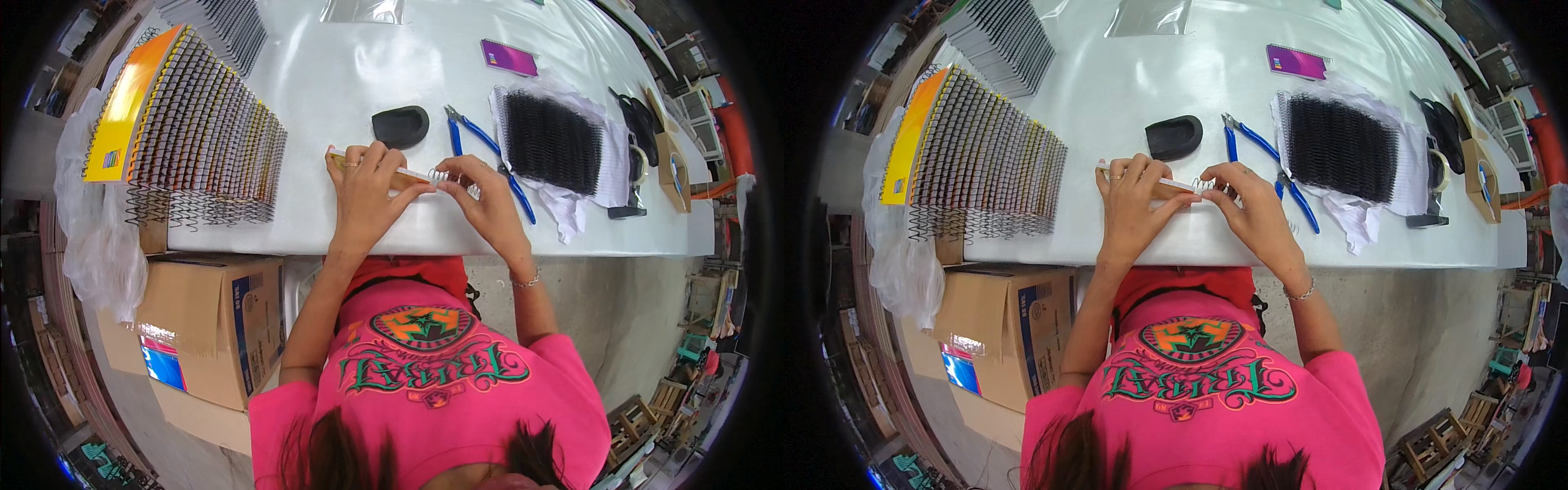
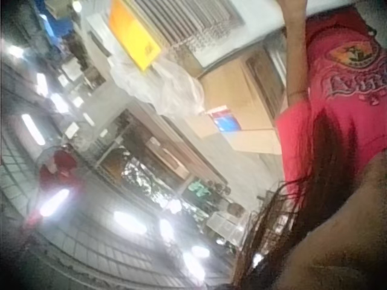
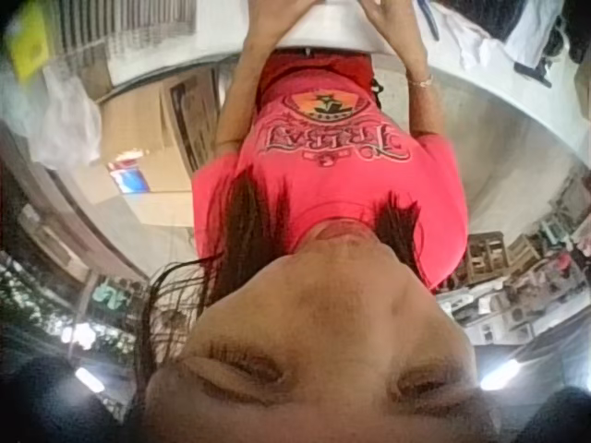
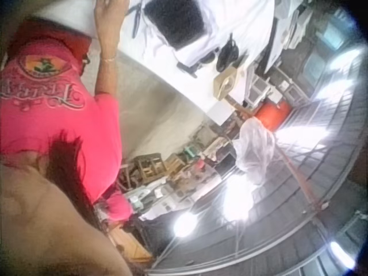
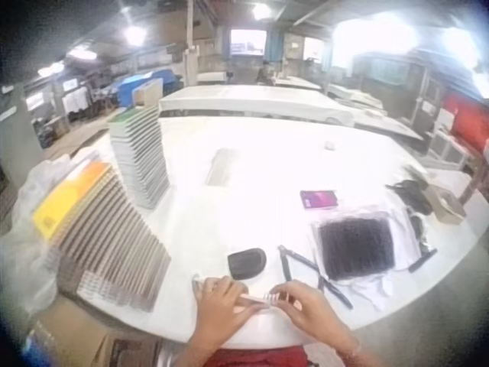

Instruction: The person uses blue pliers to trim the metal spiral binding of stacked spiral notebooks. They repeatedly pick up a notebook, cut the excess wire ends, and place the item back on the stack.

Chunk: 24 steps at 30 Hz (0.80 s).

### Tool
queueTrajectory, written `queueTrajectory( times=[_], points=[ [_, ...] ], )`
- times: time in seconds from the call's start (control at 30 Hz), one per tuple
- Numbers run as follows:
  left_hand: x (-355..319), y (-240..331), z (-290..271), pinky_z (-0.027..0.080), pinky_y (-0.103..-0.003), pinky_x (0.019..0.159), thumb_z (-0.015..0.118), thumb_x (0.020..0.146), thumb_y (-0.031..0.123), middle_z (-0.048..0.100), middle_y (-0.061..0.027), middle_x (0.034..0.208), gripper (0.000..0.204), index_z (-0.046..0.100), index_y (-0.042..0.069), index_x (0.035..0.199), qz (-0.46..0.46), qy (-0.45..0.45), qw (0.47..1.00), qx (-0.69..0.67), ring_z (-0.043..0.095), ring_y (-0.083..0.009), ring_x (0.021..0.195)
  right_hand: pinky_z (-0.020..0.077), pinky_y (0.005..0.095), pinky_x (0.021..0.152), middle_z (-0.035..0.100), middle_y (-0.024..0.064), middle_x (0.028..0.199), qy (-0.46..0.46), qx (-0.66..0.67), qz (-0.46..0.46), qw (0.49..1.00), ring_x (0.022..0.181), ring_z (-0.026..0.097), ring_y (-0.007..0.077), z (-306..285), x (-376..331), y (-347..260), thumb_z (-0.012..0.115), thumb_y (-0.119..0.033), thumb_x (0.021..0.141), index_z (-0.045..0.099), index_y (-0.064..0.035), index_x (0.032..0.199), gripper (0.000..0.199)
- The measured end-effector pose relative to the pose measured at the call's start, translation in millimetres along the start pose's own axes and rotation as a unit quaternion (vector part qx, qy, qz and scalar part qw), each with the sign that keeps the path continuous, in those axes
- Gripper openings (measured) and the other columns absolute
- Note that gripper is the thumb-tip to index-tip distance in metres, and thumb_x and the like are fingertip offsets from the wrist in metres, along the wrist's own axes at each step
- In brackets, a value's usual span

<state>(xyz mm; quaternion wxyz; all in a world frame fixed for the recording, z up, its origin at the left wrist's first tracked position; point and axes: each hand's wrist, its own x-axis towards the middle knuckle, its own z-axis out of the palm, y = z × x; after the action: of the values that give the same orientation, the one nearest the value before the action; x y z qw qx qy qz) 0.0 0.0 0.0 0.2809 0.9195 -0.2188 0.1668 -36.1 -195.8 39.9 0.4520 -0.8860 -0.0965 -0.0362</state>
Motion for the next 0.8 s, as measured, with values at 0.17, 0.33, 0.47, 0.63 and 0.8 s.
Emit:
queueTrajectory(
  times=[0.17,0.33,0.47,0.63,0.8],
  points=[
    [-0.2,-2.8,-1.8,0.026,-0.059,0.100,0.079,0.074,0.046,0.054,-0.0011,0.097,0.041,0.063,0.014,0.095,0.001,-0.010,1.000,-0.005,0.050,-0.0253,0.103,0.0489,0.0337,0.070,0.061,0.0108,0.091,0.038,0.002,-0.051,0.998,0.081,0.062,0.0231,8.7,0.0,0.8,0.069,-0.002,0.088,0.066,-0.0040,0.108,0.021],
    [0.5,-2.1,-2.1,0.027,-0.056,0.099,0.075,0.077,0.047,0.054,0.0003,0.098,0.040,0.063,0.015,0.097,-0.001,-0.017,1.000,0.005,0.050,-0.0242,0.103,0.0462,0.0381,0.076,0.059,0.0135,0.093,0.016,-0.044,-0.095,0.994,0.084,0.059,0.0287,6.2,-0.9,6.2,0.068,-0.007,0.089,0.065,-0.0034,0.108,0.019],
    [-0.3,-2.2,-5.1,0.028,-0.055,0.099,0.070,0.083,0.048,0.056,0.0005,0.099,0.038,0.063,0.015,0.101,-0.012,-0.039,0.999,0.033,0.050,-0.0234,0.105,0.0438,0.0409,0.078,0.058,0.0153,0.092,0.042,-0.019,-0.033,0.998,0.086,0.057,0.0326,10.9,1.5,-14.7,0.065,-0.013,0.093,0.064,-0.0025,0.105,0.016],
    [-4.2,-1.4,-12.8,0.028,-0.054,0.099,0.064,0.091,0.044,0.058,-0.0004,0.103,0.033,0.063,0.013,0.105,-0.033,-0.042,0.998,0.015,0.050,-0.0246,0.106,0.0437,0.0418,0.076,0.060,0.0137,0.094,0.035,-0.089,-0.072,0.993,0.086,0.058,0.0332,13.3,7.7,-8.9,0.064,-0.017,0.094,0.060,-0.0045,0.104,0.017],
    [-17.3,-2.1,-29.2,0.029,-0.052,0.098,0.065,0.092,0.037,0.060,-0.0016,0.103,0.027,0.064,0.012,0.104,-0.056,-0.039,0.998,0.012,0.051,-0.0250,0.105,0.0442,0.0430,0.074,0.060,0.0122,0.092,-0.013,-0.104,-0.096,0.990,0.082,0.059,0.0341,20.6,11.4,-11.2,0.065,-0.018,0.093,0.060,-0.0062,0.102,0.016]
  ],
)
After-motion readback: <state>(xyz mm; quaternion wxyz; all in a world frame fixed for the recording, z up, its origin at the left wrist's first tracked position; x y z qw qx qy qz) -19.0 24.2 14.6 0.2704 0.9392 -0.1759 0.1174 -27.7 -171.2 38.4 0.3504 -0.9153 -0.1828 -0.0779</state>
